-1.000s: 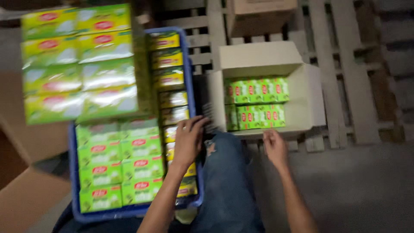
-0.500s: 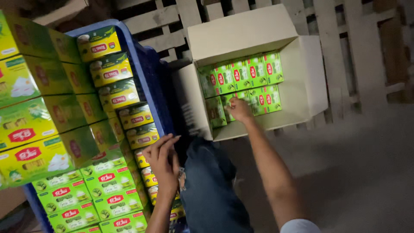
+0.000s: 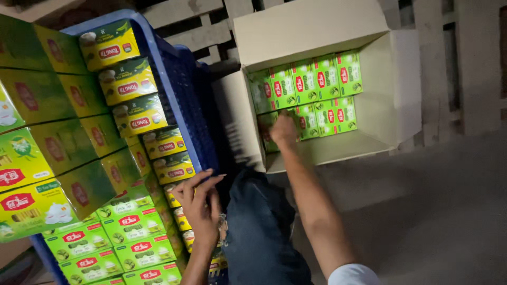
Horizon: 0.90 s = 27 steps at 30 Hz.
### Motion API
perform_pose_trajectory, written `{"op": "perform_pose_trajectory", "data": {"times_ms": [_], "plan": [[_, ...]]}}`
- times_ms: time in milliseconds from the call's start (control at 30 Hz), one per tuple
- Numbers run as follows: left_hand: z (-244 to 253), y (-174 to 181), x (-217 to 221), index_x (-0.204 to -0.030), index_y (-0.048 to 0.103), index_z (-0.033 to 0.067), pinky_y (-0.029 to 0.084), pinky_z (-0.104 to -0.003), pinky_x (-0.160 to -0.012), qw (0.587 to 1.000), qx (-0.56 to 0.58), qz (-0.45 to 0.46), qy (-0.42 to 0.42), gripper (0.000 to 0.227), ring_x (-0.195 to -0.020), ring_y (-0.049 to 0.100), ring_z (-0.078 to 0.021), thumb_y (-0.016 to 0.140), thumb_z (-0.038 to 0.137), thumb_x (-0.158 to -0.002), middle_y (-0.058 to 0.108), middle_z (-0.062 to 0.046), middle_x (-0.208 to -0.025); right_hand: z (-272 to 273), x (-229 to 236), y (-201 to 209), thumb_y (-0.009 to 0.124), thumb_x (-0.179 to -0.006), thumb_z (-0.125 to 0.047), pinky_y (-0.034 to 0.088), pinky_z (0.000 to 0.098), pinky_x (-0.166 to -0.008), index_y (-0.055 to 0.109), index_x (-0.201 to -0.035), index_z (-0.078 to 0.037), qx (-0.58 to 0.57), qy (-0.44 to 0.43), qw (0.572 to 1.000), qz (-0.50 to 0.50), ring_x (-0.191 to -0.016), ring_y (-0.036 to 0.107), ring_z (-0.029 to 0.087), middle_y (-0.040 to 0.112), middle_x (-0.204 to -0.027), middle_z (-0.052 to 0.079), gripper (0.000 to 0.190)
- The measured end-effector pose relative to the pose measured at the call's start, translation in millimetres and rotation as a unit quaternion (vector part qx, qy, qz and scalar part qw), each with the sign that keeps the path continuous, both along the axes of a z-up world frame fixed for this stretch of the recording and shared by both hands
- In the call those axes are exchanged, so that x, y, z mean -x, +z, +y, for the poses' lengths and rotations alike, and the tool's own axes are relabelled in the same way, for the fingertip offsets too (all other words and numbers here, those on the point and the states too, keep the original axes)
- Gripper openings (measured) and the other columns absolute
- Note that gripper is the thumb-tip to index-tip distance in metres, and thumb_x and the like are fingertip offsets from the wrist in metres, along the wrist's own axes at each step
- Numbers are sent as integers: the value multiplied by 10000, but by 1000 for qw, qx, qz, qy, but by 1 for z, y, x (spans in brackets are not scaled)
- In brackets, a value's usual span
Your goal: The person repeatedly picks up small green and yellow boxes from a cardboard box and places them into a blue crate resting on their lap. The person arranges the boxes in rows within the crate.
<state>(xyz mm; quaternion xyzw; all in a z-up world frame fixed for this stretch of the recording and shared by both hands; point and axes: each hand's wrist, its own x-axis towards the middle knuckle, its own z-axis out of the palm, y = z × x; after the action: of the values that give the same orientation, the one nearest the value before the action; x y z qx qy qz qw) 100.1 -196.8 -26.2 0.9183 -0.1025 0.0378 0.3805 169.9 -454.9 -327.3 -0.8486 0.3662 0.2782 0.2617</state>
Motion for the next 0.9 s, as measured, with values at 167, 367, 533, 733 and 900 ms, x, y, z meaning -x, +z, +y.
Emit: {"op": "perform_pose_trajectory", "data": {"times_ms": [167,367,533,733,900], "plan": [[1,-2,2,-1180,781,215,328,-401,-1075,1000,5,-2,3,310,-1222,681,-194,628,-16,-1041,730,-40,-1356,-11,3,49,970,-894,-252,666,450,-902,526,-1380,-3,-49,-110,993,-5,-1079,784,363,750,-1186,208,704],[2,-3,0,-1177,777,224,318,-396,-1085,1000,24,2,6,332,-1222,660,-183,620,-25,-1024,730,-22,-1365,-37,15,10,949,-834,-533,429,549,-1238,77,-1742,59,-63,-150,987,-14,-1581,384,495,361,-1718,343,1391],[1,-1,-2,-1157,777,210,328,-386,-1079,1000,22,-7,4,283,-1218,669,-191,616,-1,-1060,732,-24,-1354,-43,9,30,847,-1001,-284,698,456,-647,351,-1677,-47,-36,-224,974,-29,-993,789,380,729,-1258,244,872],[1,-4,0,-1141,784,224,329,-386,-1085,1000,22,2,13,295,-1203,658,-189,637,-11,-1039,736,-16,-1354,-36,-19,148,597,-1153,-322,378,364,-606,389,-807,-177,-150,-157,959,-180,-687,401,154,438,-800,14,429],[3,-1,-3,-1129,781,217,327,-399,-1104,1000,15,-10,8,305,-1203,668,-205,629,-34,-1043,728,-24,-1352,-63,-14,84,832,-905,-78,449,715,-1190,558,-1576,-411,75,515,854,5,-1522,368,397,398,-1639,182,798]]}}
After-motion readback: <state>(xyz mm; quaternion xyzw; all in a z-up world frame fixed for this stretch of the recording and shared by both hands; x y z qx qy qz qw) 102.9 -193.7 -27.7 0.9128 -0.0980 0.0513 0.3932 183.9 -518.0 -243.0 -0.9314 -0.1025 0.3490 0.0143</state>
